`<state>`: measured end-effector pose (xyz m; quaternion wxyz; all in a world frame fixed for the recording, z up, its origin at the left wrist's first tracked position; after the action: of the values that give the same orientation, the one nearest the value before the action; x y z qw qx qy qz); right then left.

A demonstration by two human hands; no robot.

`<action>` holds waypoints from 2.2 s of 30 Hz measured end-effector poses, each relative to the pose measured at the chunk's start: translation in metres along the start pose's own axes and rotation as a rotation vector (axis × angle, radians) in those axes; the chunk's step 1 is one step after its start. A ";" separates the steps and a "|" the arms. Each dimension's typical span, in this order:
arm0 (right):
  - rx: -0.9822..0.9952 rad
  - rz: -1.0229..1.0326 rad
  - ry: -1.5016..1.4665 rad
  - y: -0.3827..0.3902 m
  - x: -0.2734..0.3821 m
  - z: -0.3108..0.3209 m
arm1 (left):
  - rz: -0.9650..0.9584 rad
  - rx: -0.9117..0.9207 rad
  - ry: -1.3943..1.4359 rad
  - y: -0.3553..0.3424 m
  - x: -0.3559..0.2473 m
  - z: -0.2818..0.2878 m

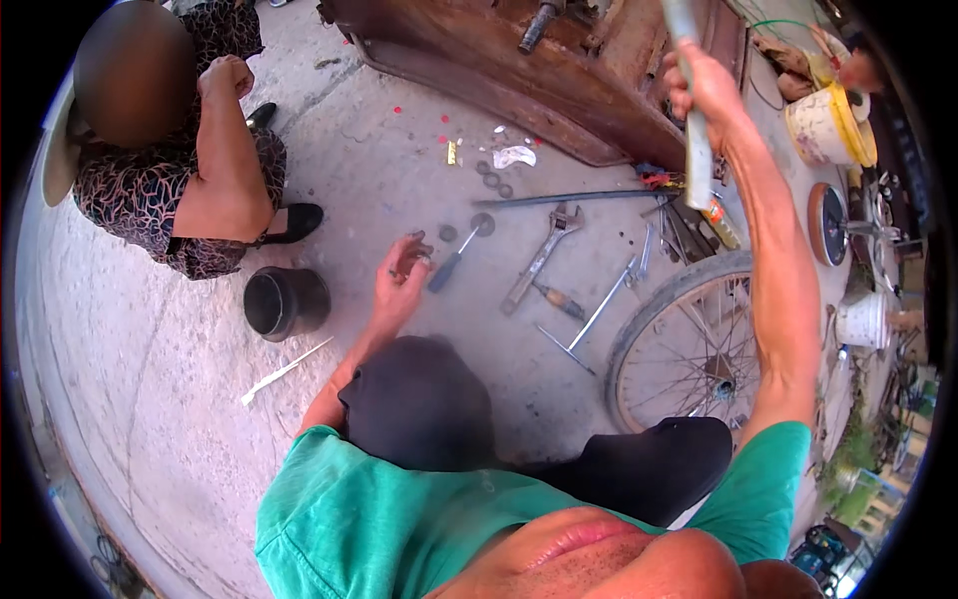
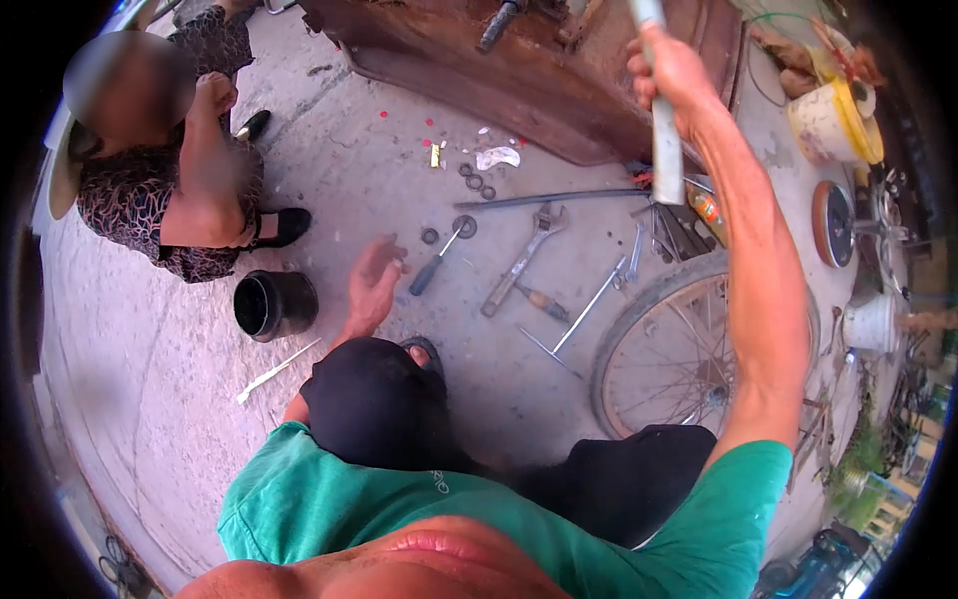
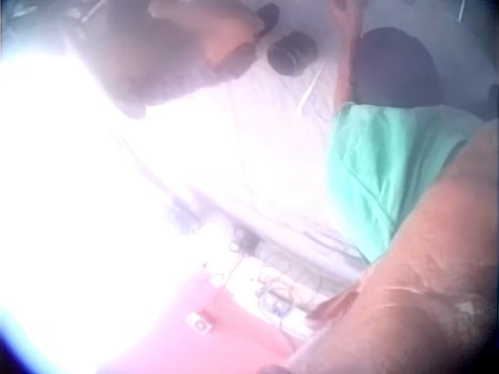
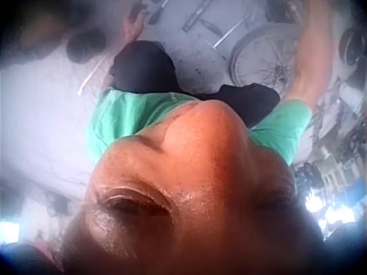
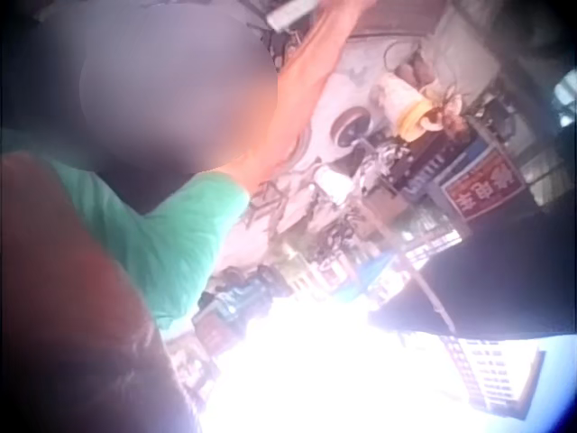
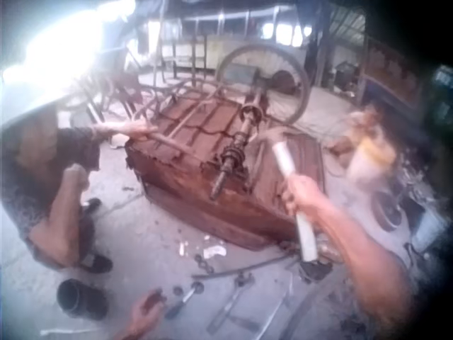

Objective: The person cleans and reassembles a bicycle wheel hub by hand and using a screwdriver to apply grease, then uses a hammer and pliers to adjust the axle of a cart.

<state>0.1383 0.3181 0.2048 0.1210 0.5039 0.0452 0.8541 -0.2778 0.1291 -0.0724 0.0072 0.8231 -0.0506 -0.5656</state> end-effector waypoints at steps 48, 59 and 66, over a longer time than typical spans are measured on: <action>-0.054 -0.204 0.054 0.032 0.057 0.030 | -0.347 0.140 -1.365 -0.496 -0.268 -0.201; 0.013 -0.268 0.355 -0.001 0.071 0.032 | -0.368 0.114 -1.341 -0.476 -0.281 -0.199; 0.322 -0.184 0.673 -0.013 0.072 0.003 | -0.369 0.107 -1.320 -0.473 -0.275 -0.203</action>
<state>0.1096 0.3490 0.2652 0.0947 0.2016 0.2611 0.9392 -0.1506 0.6153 0.2241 -0.1623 0.3007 0.0685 -0.9373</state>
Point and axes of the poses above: each hand's wrist, its own y-axis away from the middle knuckle, its own z-axis out of the back of the hand, x = y × z, the point moved 10 cm from there along -y, towards the middle knuckle, and after that the axes turned 15 degrees about y, right-handed, at the moved point
